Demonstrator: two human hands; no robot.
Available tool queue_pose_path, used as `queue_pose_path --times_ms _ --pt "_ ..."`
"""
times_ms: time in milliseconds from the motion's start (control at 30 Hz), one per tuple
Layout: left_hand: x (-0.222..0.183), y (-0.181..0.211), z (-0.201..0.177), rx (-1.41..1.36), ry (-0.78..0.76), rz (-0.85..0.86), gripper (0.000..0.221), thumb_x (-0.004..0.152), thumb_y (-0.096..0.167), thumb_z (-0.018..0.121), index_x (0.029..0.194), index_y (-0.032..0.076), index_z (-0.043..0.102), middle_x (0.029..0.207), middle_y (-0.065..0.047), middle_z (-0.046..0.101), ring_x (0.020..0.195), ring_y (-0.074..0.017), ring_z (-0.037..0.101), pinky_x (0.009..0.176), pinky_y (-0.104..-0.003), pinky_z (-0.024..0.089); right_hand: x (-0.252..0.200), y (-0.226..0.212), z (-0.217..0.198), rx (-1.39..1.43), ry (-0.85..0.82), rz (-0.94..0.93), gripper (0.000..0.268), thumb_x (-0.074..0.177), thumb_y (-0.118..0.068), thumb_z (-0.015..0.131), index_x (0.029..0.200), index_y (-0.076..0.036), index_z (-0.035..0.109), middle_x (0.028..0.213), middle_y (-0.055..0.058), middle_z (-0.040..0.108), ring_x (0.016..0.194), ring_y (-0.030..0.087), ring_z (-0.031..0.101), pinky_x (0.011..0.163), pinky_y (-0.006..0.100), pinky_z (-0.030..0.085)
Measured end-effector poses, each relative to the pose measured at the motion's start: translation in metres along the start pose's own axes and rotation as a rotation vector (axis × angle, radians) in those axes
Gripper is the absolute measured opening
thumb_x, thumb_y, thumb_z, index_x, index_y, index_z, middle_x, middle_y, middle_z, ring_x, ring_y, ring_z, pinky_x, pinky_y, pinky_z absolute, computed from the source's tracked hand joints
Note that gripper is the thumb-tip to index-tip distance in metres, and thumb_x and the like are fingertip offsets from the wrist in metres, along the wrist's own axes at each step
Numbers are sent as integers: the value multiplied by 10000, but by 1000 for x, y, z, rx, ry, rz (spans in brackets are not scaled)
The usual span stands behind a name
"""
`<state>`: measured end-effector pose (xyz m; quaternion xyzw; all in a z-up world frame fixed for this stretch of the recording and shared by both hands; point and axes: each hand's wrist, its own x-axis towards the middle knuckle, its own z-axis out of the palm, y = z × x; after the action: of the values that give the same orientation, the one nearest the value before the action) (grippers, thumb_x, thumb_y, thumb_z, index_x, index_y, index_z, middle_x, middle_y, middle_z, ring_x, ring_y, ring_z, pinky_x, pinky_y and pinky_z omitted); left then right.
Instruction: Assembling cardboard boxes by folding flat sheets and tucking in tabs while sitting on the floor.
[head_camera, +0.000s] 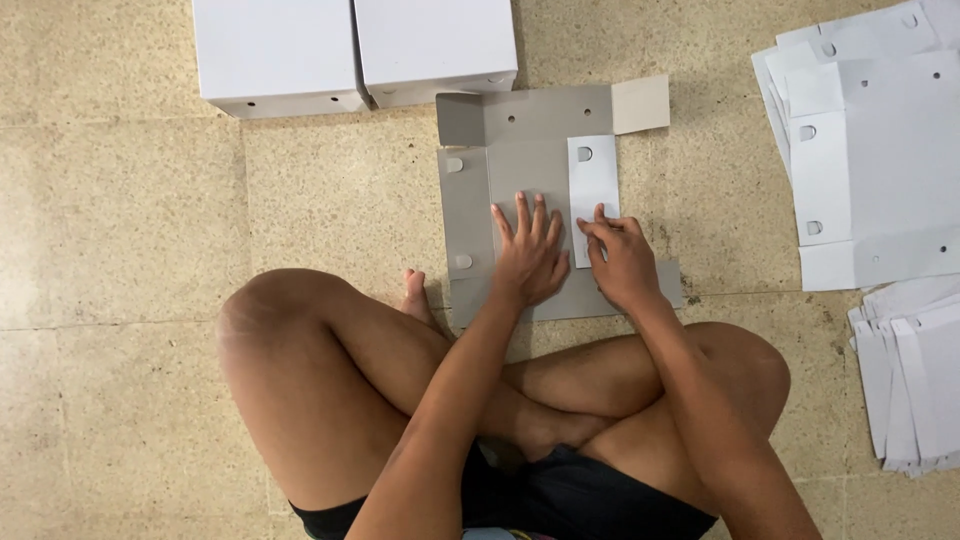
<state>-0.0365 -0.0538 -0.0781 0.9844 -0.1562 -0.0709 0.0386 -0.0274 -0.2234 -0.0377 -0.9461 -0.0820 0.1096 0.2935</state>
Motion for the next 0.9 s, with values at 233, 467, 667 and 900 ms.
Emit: queue_pose_path --times_ms 233,467,667,900 --pt "5 0 20 -112 -9 192 757 954 369 395 1648 266 112 1713 -2 177 1584 -255 150 1210 -698 66 -2 -1 -33 15 -148 22 295 1015 -16 525 1281 -3 652 1297 226 658 1289 382 539 984 490 531" --pt "6 -4 5 -155 -78 222 791 902 519 323 1638 274 170 1715 16 153 1581 -242 138 1213 -696 12 -25 94 -43 -47 -89 696 427 1010 -367 561 1336 -94 594 1223 157 667 1178 349 606 948 551 509" --pt "8 -5 -2 -167 -146 238 718 933 588 267 1616 373 213 1714 18 147 1585 -263 120 1202 -705 3 -26 12 -80 147 -280 768 538 974 -462 568 1248 -18 698 1208 247 678 1174 450 609 933 577 499" --pt "8 -4 -8 -169 -183 220 697 947 625 224 1608 402 211 1714 33 132 1585 -241 96 1212 -688 -21 -17 43 -31 284 -385 465 289 867 -77 695 1131 41 698 1034 207 716 992 299 691 825 434 552"
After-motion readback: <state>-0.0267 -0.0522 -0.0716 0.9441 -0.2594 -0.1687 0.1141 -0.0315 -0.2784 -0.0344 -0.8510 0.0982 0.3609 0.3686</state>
